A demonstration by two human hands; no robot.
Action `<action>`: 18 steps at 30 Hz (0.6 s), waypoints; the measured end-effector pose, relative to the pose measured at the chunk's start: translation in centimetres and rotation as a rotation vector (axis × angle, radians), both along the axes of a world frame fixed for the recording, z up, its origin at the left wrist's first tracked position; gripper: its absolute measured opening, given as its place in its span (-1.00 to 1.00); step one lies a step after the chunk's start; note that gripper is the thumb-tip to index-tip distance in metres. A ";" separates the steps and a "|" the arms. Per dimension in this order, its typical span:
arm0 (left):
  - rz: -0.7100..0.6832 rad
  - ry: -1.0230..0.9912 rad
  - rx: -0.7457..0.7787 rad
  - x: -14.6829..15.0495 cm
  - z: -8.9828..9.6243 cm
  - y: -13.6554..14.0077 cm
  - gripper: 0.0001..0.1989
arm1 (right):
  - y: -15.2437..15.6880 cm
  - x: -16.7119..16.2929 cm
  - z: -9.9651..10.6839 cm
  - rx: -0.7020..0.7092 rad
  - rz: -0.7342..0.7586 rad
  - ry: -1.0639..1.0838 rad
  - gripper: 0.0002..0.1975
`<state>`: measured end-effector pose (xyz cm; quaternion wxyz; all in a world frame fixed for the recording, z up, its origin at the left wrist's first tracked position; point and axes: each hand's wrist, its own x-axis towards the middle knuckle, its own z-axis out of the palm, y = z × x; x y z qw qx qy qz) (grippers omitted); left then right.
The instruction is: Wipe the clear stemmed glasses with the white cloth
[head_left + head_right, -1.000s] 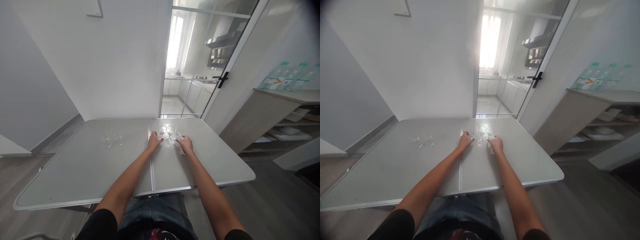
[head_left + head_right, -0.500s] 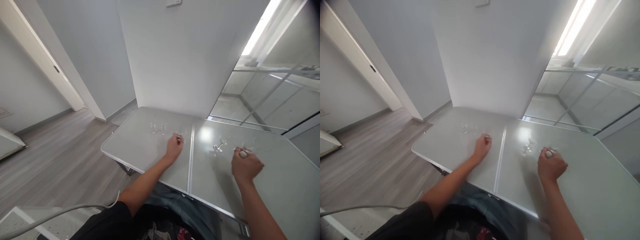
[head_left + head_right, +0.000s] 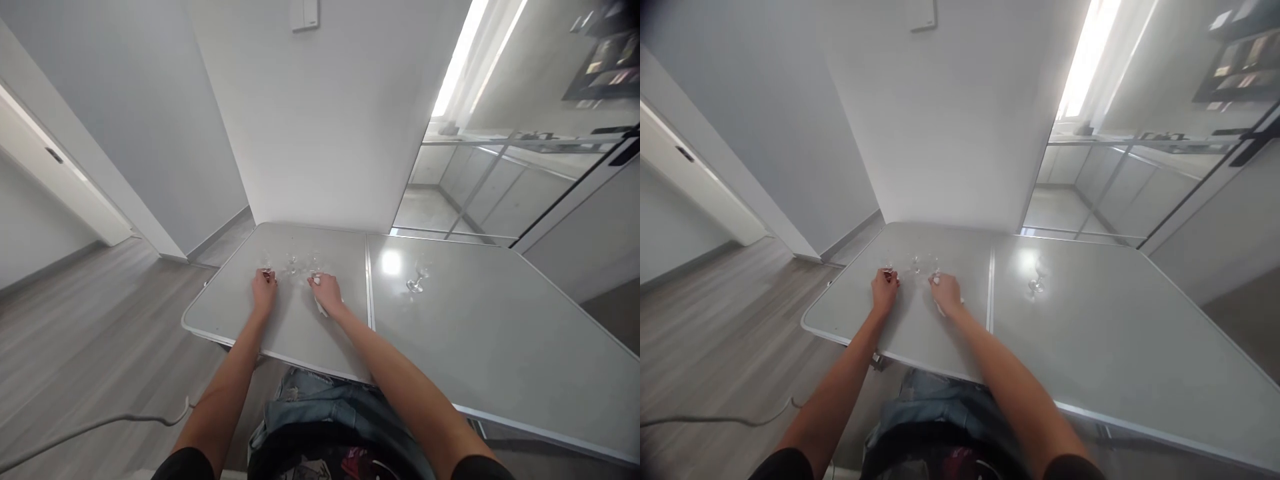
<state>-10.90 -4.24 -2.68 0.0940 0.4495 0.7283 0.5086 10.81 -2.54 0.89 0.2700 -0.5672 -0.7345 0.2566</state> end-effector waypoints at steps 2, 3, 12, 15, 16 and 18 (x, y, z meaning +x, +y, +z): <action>-0.008 -0.015 0.009 0.1 -0.2 0.1 -0.75 | 0.4 -0.7 0.0 -0.011 -0.020 -0.035 -0.66; -0.010 -0.023 0.012 0.1 -0.2 0.1 -0.75 | 0.5 -1.0 -0.1 -0.019 -0.024 -0.059 -0.66; -0.025 -0.010 0.004 0.7 0.3 -0.1 -0.76 | 0.2 -1.9 -0.2 -0.038 0.004 -0.123 -0.68; -0.034 -0.026 -0.002 0.8 0.7 -0.2 -0.75 | 0.1 -2.0 -0.1 -0.033 0.002 -0.125 -0.68; -0.030 -0.029 -0.015 0.7 0.8 -0.2 -0.75 | 0.1 -2.0 -0.1 -0.032 0.000 -0.126 -0.69; -0.020 -0.019 -0.044 0.6 1.0 -0.3 -0.72 | 0.1 -1.7 -0.1 -0.030 0.001 -0.125 -0.70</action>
